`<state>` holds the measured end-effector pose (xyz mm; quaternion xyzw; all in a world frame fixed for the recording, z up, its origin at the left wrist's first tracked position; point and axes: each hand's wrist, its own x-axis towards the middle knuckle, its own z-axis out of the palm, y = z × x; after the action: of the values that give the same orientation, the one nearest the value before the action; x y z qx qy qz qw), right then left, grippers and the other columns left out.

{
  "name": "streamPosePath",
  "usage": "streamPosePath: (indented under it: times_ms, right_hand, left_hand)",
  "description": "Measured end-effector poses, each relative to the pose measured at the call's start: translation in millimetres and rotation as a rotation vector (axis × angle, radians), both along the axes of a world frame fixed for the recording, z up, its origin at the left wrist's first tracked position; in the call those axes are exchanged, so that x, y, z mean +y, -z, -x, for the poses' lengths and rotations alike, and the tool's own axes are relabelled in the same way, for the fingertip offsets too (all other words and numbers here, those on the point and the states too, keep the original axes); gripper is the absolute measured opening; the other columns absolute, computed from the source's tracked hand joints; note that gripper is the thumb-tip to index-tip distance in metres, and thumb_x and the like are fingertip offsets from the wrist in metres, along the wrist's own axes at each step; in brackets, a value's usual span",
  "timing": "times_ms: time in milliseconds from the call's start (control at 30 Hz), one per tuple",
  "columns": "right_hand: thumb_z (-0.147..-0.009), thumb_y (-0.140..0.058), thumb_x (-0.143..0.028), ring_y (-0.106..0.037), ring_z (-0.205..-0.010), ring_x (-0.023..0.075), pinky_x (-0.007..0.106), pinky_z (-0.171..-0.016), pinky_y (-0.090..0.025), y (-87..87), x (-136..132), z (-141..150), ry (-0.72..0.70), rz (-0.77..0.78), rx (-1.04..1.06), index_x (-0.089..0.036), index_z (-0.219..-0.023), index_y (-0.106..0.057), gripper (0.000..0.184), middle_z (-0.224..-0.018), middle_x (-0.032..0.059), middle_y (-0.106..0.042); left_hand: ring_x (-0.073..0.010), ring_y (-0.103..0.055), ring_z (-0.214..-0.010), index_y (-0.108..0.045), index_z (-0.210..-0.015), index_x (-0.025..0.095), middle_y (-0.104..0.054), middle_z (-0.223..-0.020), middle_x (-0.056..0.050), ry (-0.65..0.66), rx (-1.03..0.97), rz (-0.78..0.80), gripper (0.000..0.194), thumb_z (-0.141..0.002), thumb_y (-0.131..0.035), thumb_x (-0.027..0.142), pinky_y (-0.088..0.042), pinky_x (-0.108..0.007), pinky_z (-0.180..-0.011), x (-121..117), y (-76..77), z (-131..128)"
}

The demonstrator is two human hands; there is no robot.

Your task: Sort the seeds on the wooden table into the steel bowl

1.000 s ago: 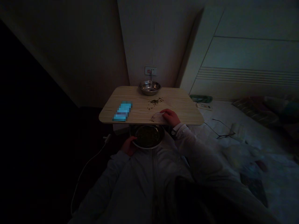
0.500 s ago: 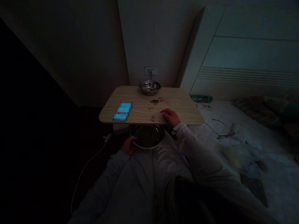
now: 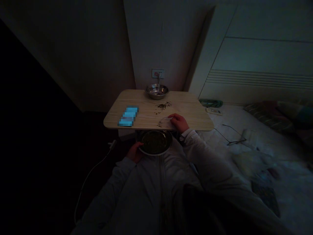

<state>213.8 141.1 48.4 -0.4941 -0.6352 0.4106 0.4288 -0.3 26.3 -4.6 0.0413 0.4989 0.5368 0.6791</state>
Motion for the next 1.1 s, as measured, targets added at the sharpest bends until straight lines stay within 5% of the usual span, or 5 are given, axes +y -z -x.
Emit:
streamPosePath:
  times_ms: [1100]
  right_hand:
    - [-0.06, -0.05, -0.029, -0.036, -0.052, 0.0114, 0.026, -0.053, -0.028, -0.3, -0.1, -0.2, 0.003, -0.002, -0.001, -0.019, -0.078, -0.062, 0.024, -0.049, -0.0076, -0.037]
  left_hand:
    - [-0.0235, -0.073, -0.078, -0.067, -0.09, 0.011, -0.075, -0.071, -0.007, 0.029, -0.033, -0.008, 0.021, -0.077, -0.05, 0.005, -0.059, -0.035, -0.072, 1.4, -0.2, 0.4]
